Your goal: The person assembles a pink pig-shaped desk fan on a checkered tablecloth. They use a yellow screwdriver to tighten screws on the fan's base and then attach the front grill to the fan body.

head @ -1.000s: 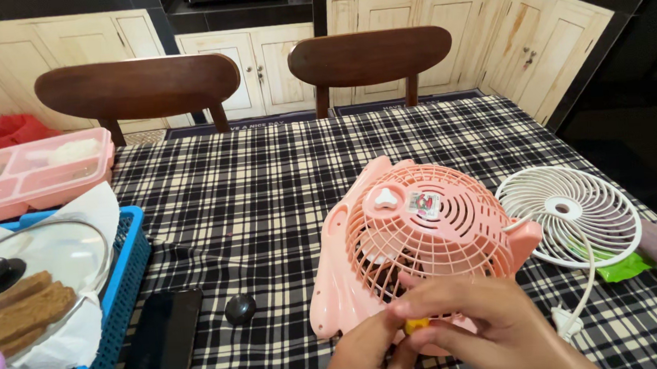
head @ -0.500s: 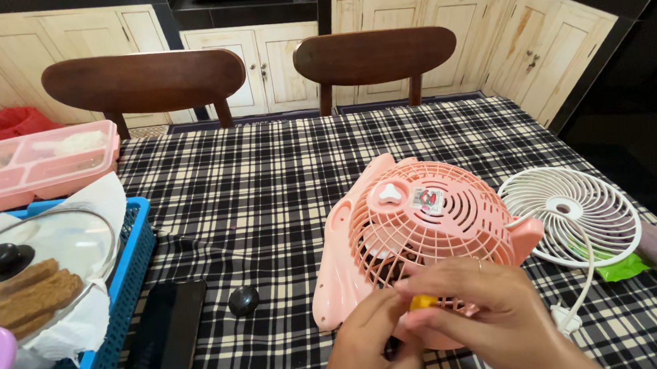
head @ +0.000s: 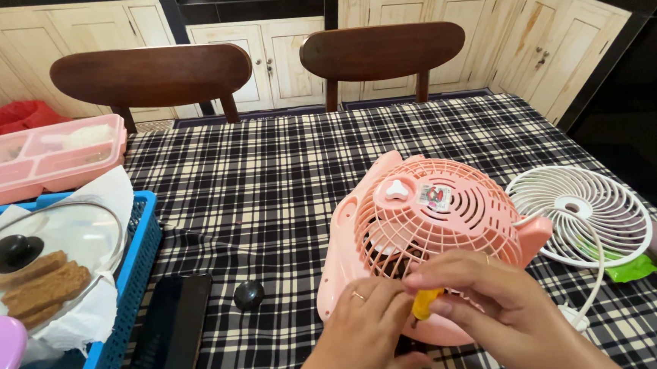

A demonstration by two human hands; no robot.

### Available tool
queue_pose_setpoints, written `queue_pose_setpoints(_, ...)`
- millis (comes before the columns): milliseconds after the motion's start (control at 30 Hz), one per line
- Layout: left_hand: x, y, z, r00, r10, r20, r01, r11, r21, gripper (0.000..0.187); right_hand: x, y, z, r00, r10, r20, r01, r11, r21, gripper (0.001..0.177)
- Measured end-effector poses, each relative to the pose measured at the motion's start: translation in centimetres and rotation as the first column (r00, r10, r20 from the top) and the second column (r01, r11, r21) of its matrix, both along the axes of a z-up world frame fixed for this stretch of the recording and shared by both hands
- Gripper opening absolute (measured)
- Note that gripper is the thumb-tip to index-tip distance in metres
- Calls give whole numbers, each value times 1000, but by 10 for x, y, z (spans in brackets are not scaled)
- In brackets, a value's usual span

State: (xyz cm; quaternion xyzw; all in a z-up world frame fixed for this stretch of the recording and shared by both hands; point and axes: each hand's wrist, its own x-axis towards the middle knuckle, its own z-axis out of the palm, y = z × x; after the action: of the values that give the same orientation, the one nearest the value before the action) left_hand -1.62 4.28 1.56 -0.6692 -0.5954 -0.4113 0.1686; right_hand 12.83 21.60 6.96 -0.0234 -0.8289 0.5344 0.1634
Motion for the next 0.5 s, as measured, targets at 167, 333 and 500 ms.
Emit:
queue_pose_setpoints(167,-5,10,-20,971,82,-226,-110,988,-111,39,3,-2,13,999,41,-3,-41,999,0,37)
queue_pose_setpoints(333,-2,9,-33,937,140,-320,-155,988,-20,11,8,-1,17,994,13,-105,7,983,185,35)
queue_pose_setpoints(500,-1,13,-37,911,188,-367,-160,981,106,9,9,2,9,994,-56,-92,72,980,187,34)
